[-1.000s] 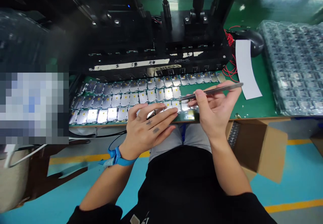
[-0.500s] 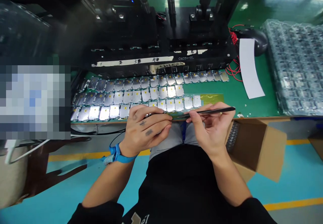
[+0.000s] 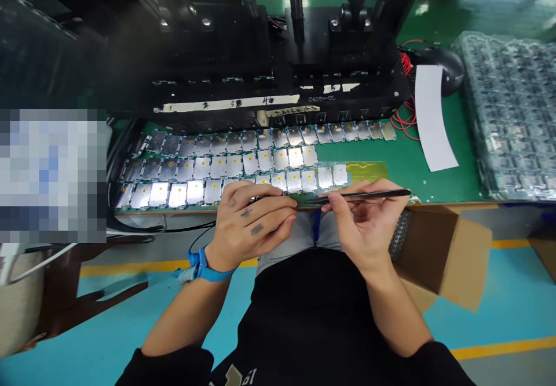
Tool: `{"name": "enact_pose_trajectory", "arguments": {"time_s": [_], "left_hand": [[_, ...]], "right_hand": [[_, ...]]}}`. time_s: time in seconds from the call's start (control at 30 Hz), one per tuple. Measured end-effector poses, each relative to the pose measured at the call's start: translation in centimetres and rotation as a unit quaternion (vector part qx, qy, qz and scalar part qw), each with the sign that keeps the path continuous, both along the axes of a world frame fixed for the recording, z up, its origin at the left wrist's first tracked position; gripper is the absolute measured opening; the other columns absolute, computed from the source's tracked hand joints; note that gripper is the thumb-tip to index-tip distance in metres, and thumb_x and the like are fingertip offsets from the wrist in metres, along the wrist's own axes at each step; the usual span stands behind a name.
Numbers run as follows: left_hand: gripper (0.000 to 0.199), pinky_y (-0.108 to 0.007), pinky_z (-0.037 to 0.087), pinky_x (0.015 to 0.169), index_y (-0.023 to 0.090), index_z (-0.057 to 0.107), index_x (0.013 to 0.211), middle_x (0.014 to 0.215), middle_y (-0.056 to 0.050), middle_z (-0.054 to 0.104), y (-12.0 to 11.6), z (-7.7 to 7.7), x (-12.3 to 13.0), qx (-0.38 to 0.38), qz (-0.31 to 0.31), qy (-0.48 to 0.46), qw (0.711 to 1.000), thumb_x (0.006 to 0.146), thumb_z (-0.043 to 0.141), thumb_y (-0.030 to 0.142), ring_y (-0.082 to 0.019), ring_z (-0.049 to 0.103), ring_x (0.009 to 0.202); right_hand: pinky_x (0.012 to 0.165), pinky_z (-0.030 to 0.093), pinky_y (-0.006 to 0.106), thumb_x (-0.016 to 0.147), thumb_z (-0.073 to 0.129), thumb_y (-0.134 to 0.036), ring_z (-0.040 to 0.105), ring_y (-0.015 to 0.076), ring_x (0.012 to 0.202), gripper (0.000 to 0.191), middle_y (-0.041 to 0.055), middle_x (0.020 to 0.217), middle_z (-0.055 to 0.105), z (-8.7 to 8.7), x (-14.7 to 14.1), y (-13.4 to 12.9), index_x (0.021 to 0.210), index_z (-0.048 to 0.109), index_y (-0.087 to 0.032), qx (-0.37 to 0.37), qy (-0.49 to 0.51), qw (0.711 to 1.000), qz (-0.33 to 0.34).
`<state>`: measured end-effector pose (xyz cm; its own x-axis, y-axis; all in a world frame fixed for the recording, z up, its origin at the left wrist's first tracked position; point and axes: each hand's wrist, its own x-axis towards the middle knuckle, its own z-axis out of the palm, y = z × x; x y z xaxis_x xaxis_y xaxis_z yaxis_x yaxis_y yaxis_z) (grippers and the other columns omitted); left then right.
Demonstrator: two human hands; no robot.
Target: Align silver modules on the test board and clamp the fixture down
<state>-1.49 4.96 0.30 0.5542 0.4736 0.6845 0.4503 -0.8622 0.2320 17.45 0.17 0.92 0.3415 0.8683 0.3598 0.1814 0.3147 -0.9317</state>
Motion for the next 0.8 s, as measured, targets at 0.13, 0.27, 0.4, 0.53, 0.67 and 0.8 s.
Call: {"name": "enact_pose_trajectory", "arguments": {"time_s": [0.13,0.27,0.4,0.53,0.67,0.8], "left_hand": [[0.010,-0.038,0.045,0.090,0.023,0.067,0.091,0.092,0.003,0.077,-0.04,-0.08,-0.01,-0.002,0.000,-0.003,1.000,0.083,0.072,0.019,-0.019,0.066,0.097],[0.008,-0.038,0.046,0.089,0.024,0.067,0.089,0.092,0.004,0.078,-0.04,0.02,0.02,0.000,0.004,0.003,1.000,0.084,0.070,0.019,-0.019,0.067,0.095],[0.005,-0.037,0.046,0.087,0.024,0.067,0.087,0.091,0.004,0.078,0.00,0.23,0.04,0.004,0.008,0.009,1.000,0.085,0.070,0.020,-0.019,0.069,0.092],[0.006,-0.037,0.047,0.086,0.023,0.066,0.087,0.091,0.005,0.078,0.01,0.32,0.05,0.003,0.009,0.012,1.000,0.085,0.071,0.020,-0.019,0.069,0.091],[0.006,-0.037,0.047,0.086,0.023,0.065,0.088,0.091,0.006,0.078,0.00,0.26,0.02,0.003,0.010,0.014,1.000,0.086,0.070,0.020,-0.019,0.069,0.092],[0.008,-0.038,0.046,0.086,0.022,0.066,0.089,0.091,0.005,0.078,0.02,0.15,0.01,0.002,0.004,0.011,1.000,0.084,0.071,0.019,-0.020,0.068,0.091]], "right_hand": [[0.052,0.060,0.030,0.086,0.070,-0.013,0.069,0.0149,0.061,0.041,-0.0070,0.079,0.064,0.00,-0.03,-0.06,0.103,0.037,-0.031,-0.001,0.009,1.000,0.006],[0.051,0.058,0.030,0.086,0.070,-0.013,0.069,0.0147,0.059,0.040,-0.0077,0.078,0.064,0.19,-0.20,-0.04,0.101,0.037,-0.031,-0.006,0.014,1.000,-0.010],[0.052,0.059,0.030,0.086,0.070,-0.014,0.069,0.0147,0.059,0.040,-0.0086,0.076,0.064,0.56,-0.35,0.09,0.100,0.037,-0.030,-0.015,0.035,0.999,-0.015],[0.049,0.058,0.028,0.086,0.071,-0.015,0.070,0.0144,0.059,0.040,-0.0084,0.077,0.064,0.76,-0.39,0.14,0.099,0.036,-0.030,-0.032,0.032,0.999,-0.022],[0.049,0.059,0.028,0.086,0.071,-0.017,0.070,0.0144,0.059,0.040,-0.0081,0.077,0.063,0.53,-0.37,0.12,0.099,0.036,-0.030,-0.024,0.021,0.999,-0.021],[0.049,0.058,0.028,0.085,0.072,-0.018,0.069,0.0145,0.057,0.040,-0.0076,0.077,0.063,0.25,-0.31,0.15,0.099,0.036,-0.031,-0.021,0.016,0.999,-0.021]]}}
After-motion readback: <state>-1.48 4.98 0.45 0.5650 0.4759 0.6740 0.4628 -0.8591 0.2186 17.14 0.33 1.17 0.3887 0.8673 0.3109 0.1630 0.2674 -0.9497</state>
